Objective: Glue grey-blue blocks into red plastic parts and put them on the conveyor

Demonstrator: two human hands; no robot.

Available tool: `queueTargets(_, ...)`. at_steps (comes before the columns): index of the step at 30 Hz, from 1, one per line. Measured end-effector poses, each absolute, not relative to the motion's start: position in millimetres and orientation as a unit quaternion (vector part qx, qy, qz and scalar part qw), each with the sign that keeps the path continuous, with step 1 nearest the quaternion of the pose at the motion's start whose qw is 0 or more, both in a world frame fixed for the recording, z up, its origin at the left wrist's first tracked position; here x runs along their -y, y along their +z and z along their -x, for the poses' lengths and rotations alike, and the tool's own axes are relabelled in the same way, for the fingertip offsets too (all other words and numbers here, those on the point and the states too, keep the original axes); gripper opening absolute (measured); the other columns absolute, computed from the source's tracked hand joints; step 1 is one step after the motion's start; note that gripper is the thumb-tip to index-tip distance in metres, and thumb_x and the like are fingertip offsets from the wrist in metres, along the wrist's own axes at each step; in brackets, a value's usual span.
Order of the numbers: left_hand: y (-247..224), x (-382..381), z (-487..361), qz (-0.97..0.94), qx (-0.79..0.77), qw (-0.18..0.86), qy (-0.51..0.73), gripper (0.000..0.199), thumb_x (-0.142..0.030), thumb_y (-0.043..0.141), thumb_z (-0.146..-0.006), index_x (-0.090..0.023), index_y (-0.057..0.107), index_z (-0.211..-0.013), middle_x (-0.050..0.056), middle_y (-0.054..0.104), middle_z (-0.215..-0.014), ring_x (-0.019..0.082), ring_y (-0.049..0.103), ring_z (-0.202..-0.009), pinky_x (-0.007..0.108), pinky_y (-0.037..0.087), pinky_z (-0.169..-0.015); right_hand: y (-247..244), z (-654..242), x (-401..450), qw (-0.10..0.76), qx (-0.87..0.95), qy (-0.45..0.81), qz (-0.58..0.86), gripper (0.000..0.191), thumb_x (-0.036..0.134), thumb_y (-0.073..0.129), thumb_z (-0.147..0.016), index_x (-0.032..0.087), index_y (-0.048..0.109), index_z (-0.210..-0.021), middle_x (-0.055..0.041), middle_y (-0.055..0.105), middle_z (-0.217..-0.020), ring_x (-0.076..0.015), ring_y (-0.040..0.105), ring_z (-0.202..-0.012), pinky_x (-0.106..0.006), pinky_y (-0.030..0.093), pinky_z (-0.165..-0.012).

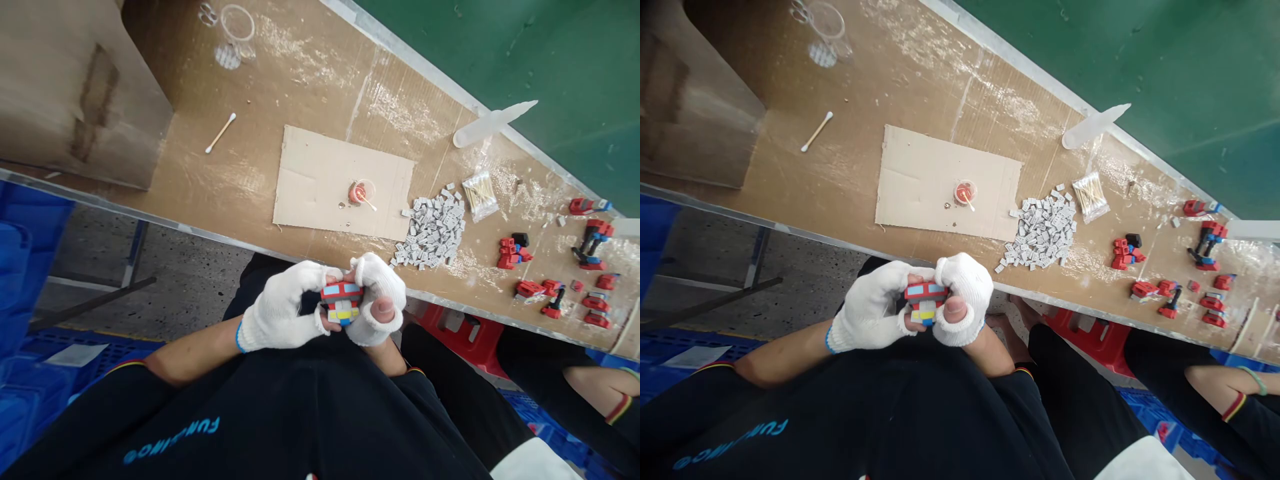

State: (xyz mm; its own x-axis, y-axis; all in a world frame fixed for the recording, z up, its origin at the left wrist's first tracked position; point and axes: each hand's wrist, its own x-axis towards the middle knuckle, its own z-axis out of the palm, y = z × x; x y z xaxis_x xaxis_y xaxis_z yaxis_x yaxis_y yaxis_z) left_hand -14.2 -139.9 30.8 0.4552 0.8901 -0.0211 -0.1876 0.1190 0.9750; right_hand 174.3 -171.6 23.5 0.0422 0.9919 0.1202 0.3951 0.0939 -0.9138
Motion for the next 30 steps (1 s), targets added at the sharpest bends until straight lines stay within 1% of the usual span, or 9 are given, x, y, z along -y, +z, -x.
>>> queueTargets(3,30.9,139.7,9.4,-0.354,-0.358,0.763,0.405,0.055,-0.059,0.107,-0.079,-0.021,0.080,-0.109,0.007,0.084,-0.101,0.023,0.079,-0.082,0.034,0.065,-0.070,30.9,-172.4,156.9,0.486,0.517,0.399,0.581,0.088,0.100,0.025,-0.103,0.027,0.072,-0.091,-0.0067,0.069,-0.086,-0.0266,0.069,-0.075,-0.045,0.060,-0.071)
queueTargets(6,33.4,136.1,6.7,-0.248,-0.376,0.809,0.378,0.073,-0.071,0.109,-0.070,-0.019,0.072,-0.107,0.003,0.079,-0.093,0.019,0.076,-0.075,0.030,0.064,-0.065,39.9,-175.2,149.6,0.475,0.478,0.470,0.570,0.090,0.105,0.035,-0.098,0.026,0.078,-0.102,-0.0077,0.076,-0.097,-0.0296,0.079,-0.089,-0.045,0.067,-0.080)
queueTargets(10,39.7,130.2,5.0,-0.184,-0.359,0.843,0.355,0.084,-0.077,0.108,-0.067,-0.019,0.066,-0.110,0.002,0.078,-0.091,0.017,0.077,-0.071,0.026,0.063,-0.062,51.3,-180.7,149.8,0.433,0.498,0.512,0.550,0.076,0.095,0.051,-0.102,0.026,0.079,-0.114,-0.0050,0.078,-0.097,-0.0263,0.077,-0.084,-0.043,0.066,-0.077)
queueTargets(14,39.9,126.8,9.8,-0.225,-0.363,0.822,0.376,0.076,-0.073,0.108,-0.070,-0.019,0.069,-0.106,0.002,0.078,-0.090,0.017,0.077,-0.072,0.024,0.062,-0.061,54.7,-182.4,150.5,0.410,0.523,0.501,0.555,0.077,0.097,0.066,-0.094,0.026,0.072,-0.124,-0.0022,0.075,-0.099,-0.0221,0.071,-0.078,-0.039,0.059,-0.072)
queueTargets(17,38.1,123.3,19.6,-0.317,-0.333,0.798,0.389,0.064,-0.059,0.111,-0.073,-0.019,0.074,-0.107,0.003,0.082,-0.092,0.020,0.079,-0.076,0.027,0.064,-0.066,54.3,-183.8,148.3,0.385,0.564,0.480,0.551,0.085,0.106,0.073,-0.079,0.027,0.065,-0.108,0.0023,0.068,-0.089,-0.0175,0.062,-0.070,-0.036,0.051,-0.066)
queueTargets(21,40.8,113.6,31.8,-0.468,-0.281,0.727,0.417,0.044,-0.039,0.108,-0.081,-0.019,0.085,-0.113,0.010,0.087,-0.105,0.025,0.083,-0.085,0.037,0.069,-0.082,55.3,-183.9,146.0,0.384,0.627,0.459,0.499,0.075,0.100,0.075,-0.085,0.027,0.058,-0.095,0.0054,0.056,-0.080,-0.0147,0.052,-0.064,-0.034,0.043,-0.061)
queueTargets(24,42.2,105.9,36.2,-0.536,-0.275,0.679,0.420,0.030,-0.044,0.101,-0.089,-0.025,0.088,-0.109,0.013,0.088,-0.108,0.030,0.083,-0.086,0.045,0.069,-0.083,52.6,-181.2,147.2,0.431,0.649,0.417,0.467,0.064,0.087,0.077,-0.094,0.029,0.067,-0.117,-0.0011,0.065,-0.098,-0.0211,0.066,-0.079,-0.040,0.058,-0.073)
queueTargets(26,40.6,103.0,38.2,-0.559,-0.270,0.671,0.405,0.028,-0.054,0.096,-0.091,-0.029,0.089,-0.101,0.012,0.088,-0.100,0.031,0.082,-0.081,0.046,0.068,-0.076,49.0,-179.5,148.1,0.455,0.664,0.397,0.441,0.065,0.080,0.079,-0.097,0.031,0.068,-0.137,-0.0060,0.070,-0.112,-0.0275,0.073,-0.096,-0.047,0.066,-0.086)
queueTargets(30,35.1,105.3,44.0,-0.589,-0.287,0.641,0.399,0.027,-0.055,0.099,-0.085,-0.032,0.089,-0.096,0.010,0.085,-0.086,0.031,0.080,-0.076,0.045,0.066,-0.070,42.8,-178.3,148.3,0.475,0.686,0.382,0.397,0.066,0.072,0.084,-0.097,0.034,0.067,-0.148,-0.0062,0.073,-0.114,-0.0294,0.073,-0.100,-0.051,0.067,-0.092)
